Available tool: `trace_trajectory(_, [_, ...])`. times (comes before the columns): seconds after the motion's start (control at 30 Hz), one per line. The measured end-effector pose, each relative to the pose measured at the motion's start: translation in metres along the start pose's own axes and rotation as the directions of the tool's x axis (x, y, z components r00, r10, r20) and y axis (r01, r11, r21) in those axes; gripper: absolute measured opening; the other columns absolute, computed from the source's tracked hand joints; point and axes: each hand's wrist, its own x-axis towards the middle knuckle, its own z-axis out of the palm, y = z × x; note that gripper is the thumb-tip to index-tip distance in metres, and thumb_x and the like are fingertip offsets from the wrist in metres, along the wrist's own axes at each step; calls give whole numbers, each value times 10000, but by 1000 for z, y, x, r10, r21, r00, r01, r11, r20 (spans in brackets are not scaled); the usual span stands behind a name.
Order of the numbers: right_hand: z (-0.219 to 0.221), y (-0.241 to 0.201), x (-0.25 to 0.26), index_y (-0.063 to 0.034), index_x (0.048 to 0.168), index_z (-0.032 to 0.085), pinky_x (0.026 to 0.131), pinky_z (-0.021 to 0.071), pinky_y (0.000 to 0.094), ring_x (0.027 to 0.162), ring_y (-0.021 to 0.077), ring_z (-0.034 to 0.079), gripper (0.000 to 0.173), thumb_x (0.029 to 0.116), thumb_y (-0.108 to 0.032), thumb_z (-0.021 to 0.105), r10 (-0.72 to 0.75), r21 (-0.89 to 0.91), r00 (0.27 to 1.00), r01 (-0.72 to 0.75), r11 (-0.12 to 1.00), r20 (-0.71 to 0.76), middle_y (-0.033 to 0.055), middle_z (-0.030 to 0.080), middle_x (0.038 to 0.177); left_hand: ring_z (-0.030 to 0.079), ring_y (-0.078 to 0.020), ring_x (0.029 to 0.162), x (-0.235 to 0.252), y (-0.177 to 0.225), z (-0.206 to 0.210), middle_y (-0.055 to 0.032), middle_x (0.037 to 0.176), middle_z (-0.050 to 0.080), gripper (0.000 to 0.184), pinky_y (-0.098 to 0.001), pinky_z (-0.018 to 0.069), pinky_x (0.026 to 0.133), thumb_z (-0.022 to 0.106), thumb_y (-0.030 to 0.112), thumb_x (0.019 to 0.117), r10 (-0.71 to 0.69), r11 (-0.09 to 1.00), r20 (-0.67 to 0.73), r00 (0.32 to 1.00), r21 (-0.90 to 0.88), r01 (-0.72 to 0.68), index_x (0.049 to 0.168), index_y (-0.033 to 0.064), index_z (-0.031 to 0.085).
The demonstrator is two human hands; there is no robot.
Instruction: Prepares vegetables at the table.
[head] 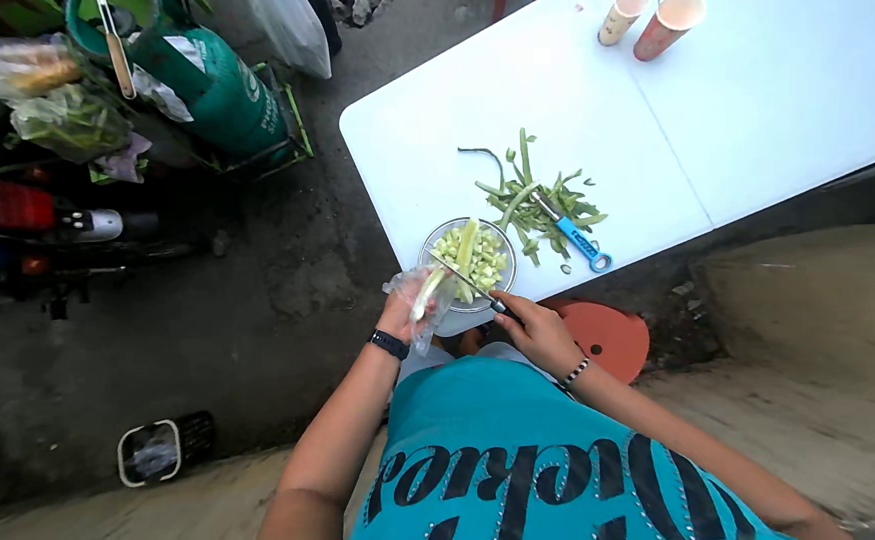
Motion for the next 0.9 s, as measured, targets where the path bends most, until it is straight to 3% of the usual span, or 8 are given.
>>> trace_trajectory(0.17, [-5, -1, -5, -183, 1453, 579, 849, 568, 500, 990, 258, 709, 465, 1091, -427, 420, -33, 4, 999, 33, 999, 23, 105, 714, 1177, 533, -75, 494, 1, 2, 1, -36, 685, 595, 257, -206, 483, 459, 477, 281, 1081, -18, 1000, -45, 999, -25, 17, 1104, 75, 630])
trace_trajectory(0.4, [0, 1, -3, -183, 1469, 563, 893, 554, 526, 1030, 280, 705, 481, 1092, -440, 409, 23, -3, 994, -23, 1000, 105, 108, 711, 1217, 516, -66, 495, 3, 1, 2, -67, 772, 645, 310, -194, 454, 445, 441, 289, 1092, -29, 1000, -13, 999, -7, 29, 1183, 68, 640])
trace_trajectory(0.5, [5, 2, 3, -182, 1478, 551, 933, 537, 539, 1070, 290, 696, 480, 1092, -432, 413, 81, -7, 985, -81, 997, 153, 117, 703, 1235, 517, -75, 471, 3, 1, 5, -55, 699, 608, 327, -203, 461, 428, 444, 323, 1090, -72, 997, -59, 996, -15, 71, 1158, 66, 636])
trace_trajectory(0.6, [8, 3, 5, -184, 1482, 550, 929, 536, 534, 1066, 290, 694, 486, 1092, -438, 409, 95, -5, 987, -95, 995, 132, 117, 700, 1242, 529, -102, 474, 2, 4, 7, -53, 654, 576, 349, -225, 475, 440, 337, 311, 1081, -88, 992, -62, 994, -101, 82, 1041, 70, 586])
trace_trajectory(0.73, [4, 4, 2, -168, 1473, 561, 908, 544, 525, 1024, 283, 698, 477, 1090, -417, 427, 92, 20, 993, -94, 995, 77, 123, 703, 1214, 544, -112, 499, -2, 4, 5, -81, 714, 620, 421, -233, 482, 456, 292, 309, 1055, -38, 975, 52, 998, -216, 48, 1096, 61, 630])
trace_trajectory(0.83, [-1, 3, -3, -178, 1466, 570, 888, 552, 513, 1009, 264, 701, 484, 1088, -439, 416, 25, 35, 998, -27, 999, 53, 109, 709, 1207, 531, -105, 482, -1, 3, 3, -60, 651, 586, 426, -223, 470, 451, 253, 279, 1065, -58, 978, 14, 998, -198, 59, 973, 54, 602])
trace_trajectory(0.9, [-3, 1, -6, -194, 1467, 570, 872, 563, 501, 1005, 254, 706, 483, 1089, -451, 413, -22, 22, 998, 21, 1000, 54, 96, 714, 1201, 499, -100, 461, 0, 3, 3, -64, 646, 575, 437, -220, 445, 431, 256, 284, 1065, -63, 983, -7, 998, -175, 61, 1004, 35, 610])
